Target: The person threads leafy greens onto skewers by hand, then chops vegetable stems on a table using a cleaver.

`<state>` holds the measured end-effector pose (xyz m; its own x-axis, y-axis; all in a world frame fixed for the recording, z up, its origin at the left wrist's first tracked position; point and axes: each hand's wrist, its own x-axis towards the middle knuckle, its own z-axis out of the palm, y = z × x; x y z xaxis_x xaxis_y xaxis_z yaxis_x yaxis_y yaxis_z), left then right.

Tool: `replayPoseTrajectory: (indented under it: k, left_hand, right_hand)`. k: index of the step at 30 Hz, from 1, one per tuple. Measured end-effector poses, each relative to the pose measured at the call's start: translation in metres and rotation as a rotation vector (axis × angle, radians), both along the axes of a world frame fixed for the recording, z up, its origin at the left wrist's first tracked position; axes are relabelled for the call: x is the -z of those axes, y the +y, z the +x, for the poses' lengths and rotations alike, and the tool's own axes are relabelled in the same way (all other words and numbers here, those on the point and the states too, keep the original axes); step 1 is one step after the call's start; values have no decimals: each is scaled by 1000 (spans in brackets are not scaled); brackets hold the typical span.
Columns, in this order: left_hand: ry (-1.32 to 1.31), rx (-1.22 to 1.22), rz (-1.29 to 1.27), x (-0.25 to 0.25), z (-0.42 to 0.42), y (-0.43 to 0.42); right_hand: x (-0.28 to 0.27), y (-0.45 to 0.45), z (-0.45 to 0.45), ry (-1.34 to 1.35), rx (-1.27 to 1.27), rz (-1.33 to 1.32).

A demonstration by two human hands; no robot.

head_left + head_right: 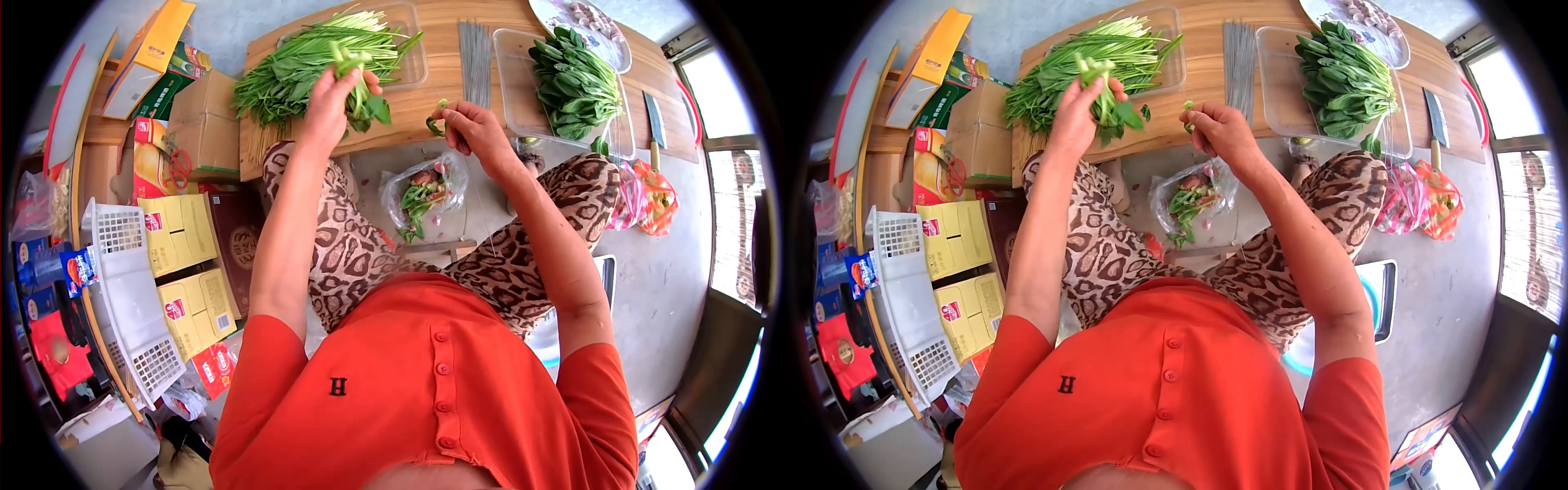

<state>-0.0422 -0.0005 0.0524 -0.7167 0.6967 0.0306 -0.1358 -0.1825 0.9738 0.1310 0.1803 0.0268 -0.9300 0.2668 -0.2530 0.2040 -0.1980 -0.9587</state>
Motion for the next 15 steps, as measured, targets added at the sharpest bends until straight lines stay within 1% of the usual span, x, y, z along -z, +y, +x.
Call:
replayPoseTrajectory:
  k: [1, 2, 4, 6, 9, 11, 15]
  left_hand:
    - [-81, 4, 76, -6, 0, -2]
    - [-76, -3, 79, -8, 1, -3]
    - [-246, 95, 67, -10, 7, 1]
    - [-449, 171, 84, -1, 17, 1]
    - [-588, 156, 108, 37, 20, 3]
    - [-618, 150, 90, 52, 23, 4]
    - [-621, 45, 15, 55, 28, 11]
  right_hand:
    - [-2, -1, -1, -4, 0, 14]
    - [-1, -2, -3, 1, -6, 17]
    - [1, -5, -6, 34, 34, -1]
    - [0, -5, -6, 29, 20, 18]
    - [2, -5, -5, 21, 10, 28]
    - [4, -7, -5, 26, -1, 21]
    - [7, -10, -4, 17, -50, 33]
